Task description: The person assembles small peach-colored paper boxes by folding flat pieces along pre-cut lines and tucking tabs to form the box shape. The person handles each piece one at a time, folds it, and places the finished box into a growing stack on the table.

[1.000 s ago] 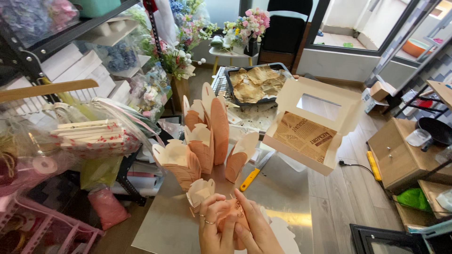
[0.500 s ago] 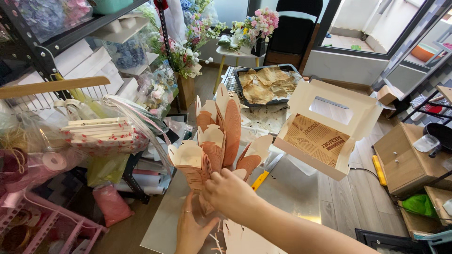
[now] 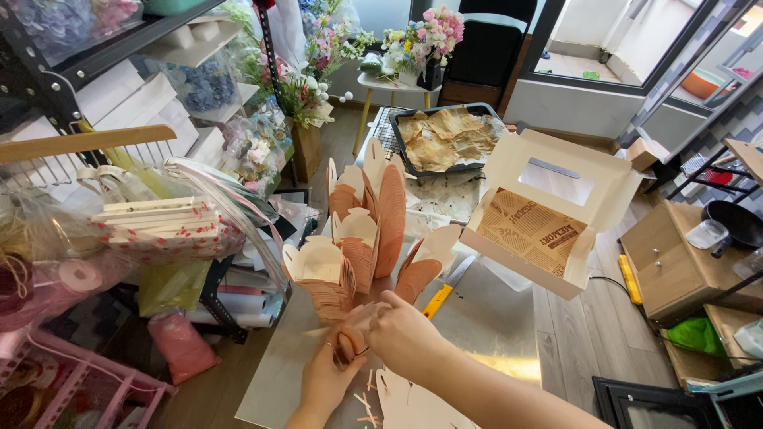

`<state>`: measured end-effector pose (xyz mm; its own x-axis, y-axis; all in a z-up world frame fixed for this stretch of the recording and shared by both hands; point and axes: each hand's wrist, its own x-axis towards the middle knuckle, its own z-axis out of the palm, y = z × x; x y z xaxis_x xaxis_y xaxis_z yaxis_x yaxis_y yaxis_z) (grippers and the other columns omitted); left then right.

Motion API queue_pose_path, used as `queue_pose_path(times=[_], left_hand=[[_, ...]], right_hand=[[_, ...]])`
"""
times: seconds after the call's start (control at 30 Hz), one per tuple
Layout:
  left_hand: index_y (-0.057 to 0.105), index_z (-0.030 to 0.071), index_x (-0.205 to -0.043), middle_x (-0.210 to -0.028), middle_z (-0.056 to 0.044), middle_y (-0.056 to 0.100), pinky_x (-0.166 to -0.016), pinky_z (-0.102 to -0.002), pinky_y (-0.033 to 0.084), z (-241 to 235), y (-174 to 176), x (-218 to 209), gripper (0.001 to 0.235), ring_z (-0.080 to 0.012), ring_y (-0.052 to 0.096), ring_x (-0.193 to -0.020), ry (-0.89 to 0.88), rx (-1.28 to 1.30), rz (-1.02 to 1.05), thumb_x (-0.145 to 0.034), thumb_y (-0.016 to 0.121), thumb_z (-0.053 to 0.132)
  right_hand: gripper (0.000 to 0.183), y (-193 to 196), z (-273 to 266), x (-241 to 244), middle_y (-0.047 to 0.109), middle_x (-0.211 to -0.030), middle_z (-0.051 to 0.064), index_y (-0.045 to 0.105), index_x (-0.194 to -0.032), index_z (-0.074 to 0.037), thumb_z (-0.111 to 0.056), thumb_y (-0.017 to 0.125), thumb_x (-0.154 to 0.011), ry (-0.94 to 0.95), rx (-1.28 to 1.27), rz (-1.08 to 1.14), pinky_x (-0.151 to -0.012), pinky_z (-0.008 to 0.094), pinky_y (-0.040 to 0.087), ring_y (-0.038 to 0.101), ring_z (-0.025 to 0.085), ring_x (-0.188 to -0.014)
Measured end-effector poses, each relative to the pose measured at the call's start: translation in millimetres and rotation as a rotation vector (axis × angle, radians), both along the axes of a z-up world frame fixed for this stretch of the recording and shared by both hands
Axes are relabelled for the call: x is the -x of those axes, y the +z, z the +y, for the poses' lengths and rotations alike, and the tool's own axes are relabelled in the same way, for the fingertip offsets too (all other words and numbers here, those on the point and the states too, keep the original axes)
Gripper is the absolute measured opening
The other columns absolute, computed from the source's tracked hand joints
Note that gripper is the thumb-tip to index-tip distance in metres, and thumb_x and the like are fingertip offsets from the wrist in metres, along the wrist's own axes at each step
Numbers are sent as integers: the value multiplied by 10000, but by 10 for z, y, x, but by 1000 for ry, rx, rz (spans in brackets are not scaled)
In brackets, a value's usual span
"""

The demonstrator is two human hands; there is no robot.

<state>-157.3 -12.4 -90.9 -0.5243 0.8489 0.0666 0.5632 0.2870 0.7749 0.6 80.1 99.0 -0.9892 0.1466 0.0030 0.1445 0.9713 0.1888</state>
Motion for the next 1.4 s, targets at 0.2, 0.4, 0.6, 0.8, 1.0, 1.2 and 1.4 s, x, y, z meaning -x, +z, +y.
queue_pose_path(times=[0.2,0.4,0.6,0.8,1.0,1.2,1.4], left_hand=[[575,168,-1391,-1070,-111,749,-815,-405,575,-26,24,9,766,-308,721,-976,-49,-24,-45,-708,858,366],[569,56,-1349,-1066,-159,735,-794,-423,566,-3,49,18,781,-332,712,-961,-78,-109,64,-704,875,373],[633,61,-1245,-872,-87,770,-687,-369,578,-7,173,0,673,-241,735,-723,-23,12,-30,-701,863,385],[654,122,-1196,-840,-76,768,-708,-355,563,10,325,-57,552,-233,720,-733,-21,148,-84,-737,848,361],[656,142,-1188,-991,-43,779,-807,-355,569,-2,371,-31,528,-219,744,-912,-18,163,-113,-748,848,360],[550,78,-1309,-1147,-130,700,-828,-422,529,-96,237,-87,798,-328,669,-1041,29,-126,0,-621,893,292],[596,61,-959,-939,-134,620,-780,-444,522,-476,-172,-356,439,-343,625,-903,97,-465,327,-648,843,248]], right_hand=[[94,6,101,-44,652,-699,17,706,-694,-183,-152,663,-771,43,-6,29,-953,361,402,633,223,-807],[51,54,34,47,643,-681,-9,700,-708,-174,-181,682,-755,12,-102,74,-1027,353,393,641,189,-766],[50,-1,72,-90,650,-734,-6,704,-787,-160,-175,693,-740,12,4,163,-901,342,406,646,193,-768],[51,-110,-39,-55,670,-765,-10,720,-773,-166,-174,682,-805,28,-120,24,-935,329,408,639,198,-802],[228,-196,-35,-57,726,-928,37,726,-1003,-103,-203,685,-803,78,92,252,-948,361,439,674,226,-970],[200,-315,86,-940,746,-1026,46,735,-1067,-130,-294,673,-970,-346,503,548,-951,407,517,664,239,-1045],[1032,-1069,-181,-1973,539,-1369,104,474,-1492,-90,-636,846,-698,-1224,556,79,-1039,392,477,515,291,-1292]])
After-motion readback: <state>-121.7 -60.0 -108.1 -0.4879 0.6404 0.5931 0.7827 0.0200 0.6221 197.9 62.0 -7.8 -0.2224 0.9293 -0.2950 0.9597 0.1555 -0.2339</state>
